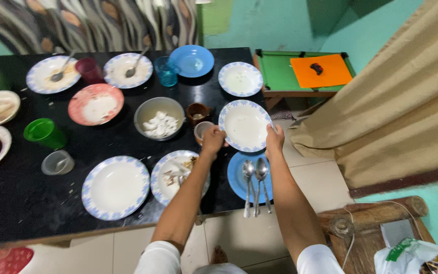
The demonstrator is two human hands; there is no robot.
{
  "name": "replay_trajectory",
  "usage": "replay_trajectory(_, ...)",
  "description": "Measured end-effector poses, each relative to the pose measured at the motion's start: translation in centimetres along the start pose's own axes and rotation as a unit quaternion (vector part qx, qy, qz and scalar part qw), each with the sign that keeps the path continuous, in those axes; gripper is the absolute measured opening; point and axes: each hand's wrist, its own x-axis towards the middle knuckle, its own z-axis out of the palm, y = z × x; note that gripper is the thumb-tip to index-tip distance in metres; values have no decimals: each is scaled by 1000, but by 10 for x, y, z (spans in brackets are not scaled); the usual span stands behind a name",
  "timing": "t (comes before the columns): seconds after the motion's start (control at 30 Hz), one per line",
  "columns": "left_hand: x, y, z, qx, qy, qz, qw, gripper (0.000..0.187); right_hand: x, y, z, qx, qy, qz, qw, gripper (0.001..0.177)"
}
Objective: The person clears a dining table by scraping leftover food from several plates into a larger plate using a spoon. They then stack the plates and bowls, and gather cups and mugs into a pile.
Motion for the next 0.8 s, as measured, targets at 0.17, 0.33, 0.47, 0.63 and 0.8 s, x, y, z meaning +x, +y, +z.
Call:
replay_trajectory(0.17, -16, 57, -121, 44, 79, 52, 995, 19, -66, -34, 73, 64, -160, 63, 983, 34)
replay_trajectory(0.33, -65, 107, -246, 305, 286, 228, 879, 21, -165, -46, 177, 27, -228, 86, 969, 28)
replay_trajectory(0.47, -117, 117, -335, 344, 324, 79, 878, 20, -235, -24, 236, -72, -268, 85, 957, 22)
replay_trajectory(0.63, -164, 95, -407, 373, 353, 27, 858, 17, -293, 24, 272, -293, -255, -24, 921, 20)
replay_trajectory(0.8, -190, 78, -429, 383, 356, -48, 851, 18, -315, 48, 290, -426, -262, -42, 865, 26)
